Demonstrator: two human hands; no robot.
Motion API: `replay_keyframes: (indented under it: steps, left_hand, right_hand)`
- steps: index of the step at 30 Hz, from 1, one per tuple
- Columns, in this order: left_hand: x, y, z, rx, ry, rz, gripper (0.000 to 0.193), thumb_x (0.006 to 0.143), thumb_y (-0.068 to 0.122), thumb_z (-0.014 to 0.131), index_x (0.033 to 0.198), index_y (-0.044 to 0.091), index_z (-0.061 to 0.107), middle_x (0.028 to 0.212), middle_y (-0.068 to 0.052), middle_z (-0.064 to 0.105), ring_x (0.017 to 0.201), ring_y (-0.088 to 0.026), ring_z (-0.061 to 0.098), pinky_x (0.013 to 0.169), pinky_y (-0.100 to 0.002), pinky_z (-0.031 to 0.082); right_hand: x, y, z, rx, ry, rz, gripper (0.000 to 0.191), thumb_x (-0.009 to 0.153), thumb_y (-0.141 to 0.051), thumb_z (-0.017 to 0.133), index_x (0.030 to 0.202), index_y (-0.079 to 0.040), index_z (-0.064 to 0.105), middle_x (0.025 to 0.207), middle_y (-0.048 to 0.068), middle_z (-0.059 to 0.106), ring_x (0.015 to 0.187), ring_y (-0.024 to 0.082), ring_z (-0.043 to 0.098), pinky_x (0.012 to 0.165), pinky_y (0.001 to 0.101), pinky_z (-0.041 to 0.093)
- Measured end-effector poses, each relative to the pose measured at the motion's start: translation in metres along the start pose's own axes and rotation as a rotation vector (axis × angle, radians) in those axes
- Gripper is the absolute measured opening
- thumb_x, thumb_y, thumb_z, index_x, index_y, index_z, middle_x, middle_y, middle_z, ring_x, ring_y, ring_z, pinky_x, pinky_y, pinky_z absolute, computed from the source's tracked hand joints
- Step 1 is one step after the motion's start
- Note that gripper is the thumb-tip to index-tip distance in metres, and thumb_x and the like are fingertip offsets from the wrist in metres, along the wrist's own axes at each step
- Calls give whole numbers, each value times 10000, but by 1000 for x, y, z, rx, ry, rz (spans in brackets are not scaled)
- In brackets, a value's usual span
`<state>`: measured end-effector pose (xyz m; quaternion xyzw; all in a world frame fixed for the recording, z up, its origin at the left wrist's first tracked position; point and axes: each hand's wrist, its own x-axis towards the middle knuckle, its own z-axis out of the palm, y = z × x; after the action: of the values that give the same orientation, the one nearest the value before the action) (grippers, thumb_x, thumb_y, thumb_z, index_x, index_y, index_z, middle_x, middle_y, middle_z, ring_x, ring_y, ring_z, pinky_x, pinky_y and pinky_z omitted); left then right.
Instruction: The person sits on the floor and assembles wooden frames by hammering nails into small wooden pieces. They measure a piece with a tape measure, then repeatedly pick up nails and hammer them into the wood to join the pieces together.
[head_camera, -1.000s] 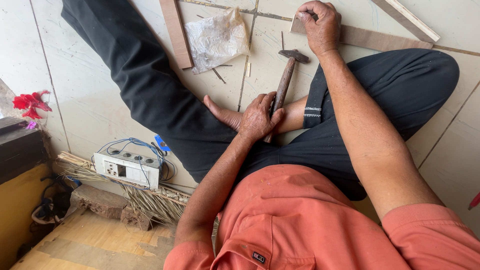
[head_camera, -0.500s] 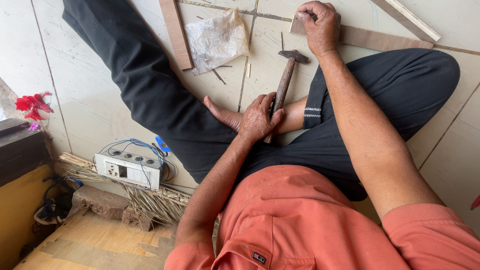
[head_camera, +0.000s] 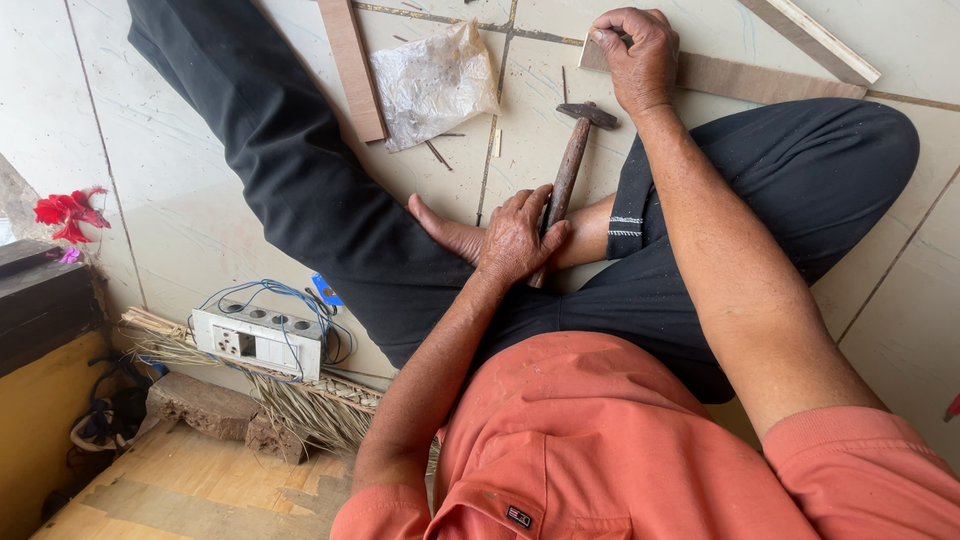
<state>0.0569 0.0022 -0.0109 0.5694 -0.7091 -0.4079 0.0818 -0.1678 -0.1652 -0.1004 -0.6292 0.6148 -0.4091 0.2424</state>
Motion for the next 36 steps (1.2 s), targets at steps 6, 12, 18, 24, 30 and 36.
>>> replay_keyframes:
  steps: [6, 12, 18, 24, 30, 36]
  left_hand:
    - [6, 2, -2, -106, -59, -60, 879, 831, 388, 788, 1545, 73, 383, 1108, -178, 720, 1071, -336, 689, 991, -471, 489]
    - [8, -2, -6, -287, -55, -194, 878, 807, 257, 792, 1564, 110, 373, 1161, -223, 713, 1030, -350, 717, 926, -426, 562]
    - [7, -12, -3, -342, -33, -244, 844, 824, 234, 786, 1559, 106, 393, 1156, -220, 720, 1021, -323, 727, 921, -410, 570]
    - [-3, -23, 1, -1293, -198, -357, 776, 910, 115, 755, 1545, -49, 341, 1113, -168, 700, 853, -210, 681, 746, -332, 557]
    - [-27, -8, -15, -1149, -248, -397, 688, 1029, 180, 694, 1538, -128, 348, 870, -129, 673, 549, -182, 613, 495, -312, 486]
    - [-9, 33, -48, -360, 235, 130, 663, 1047, 164, 647, 1584, 25, 284, 926, -139, 698, 781, -216, 710, 701, -351, 585]
  right_hand:
    - [-1, -1, -1, -17, 0, -44, 104, 971, -87, 856, 994, -155, 781, 1000, -15, 711, 950, 146, 673, 828, 322, 589]
    - [-2, -1, -2, -72, -12, -91, 142, 934, -62, 864, 994, -162, 783, 1010, -63, 752, 1030, 165, 631, 895, 349, 556]
    - [-2, 1, -1, -64, -5, -92, 159, 929, -55, 859, 1013, -165, 781, 1006, -44, 741, 1025, 168, 622, 882, 342, 554]
    - [-5, 0, 0, -114, -4, -171, 344, 936, -16, 836, 1235, -156, 741, 1020, -75, 786, 1028, 176, 603, 913, 350, 549]
    - [-5, -1, 2, -113, 22, -153, 437, 935, -36, 849, 1320, -166, 686, 1018, -84, 785, 1057, 166, 605, 943, 344, 539]
    - [-3, -3, 1, -107, 17, -105, 420, 944, -48, 836, 1313, -158, 670, 1003, -96, 788, 1030, 158, 600, 919, 345, 537]
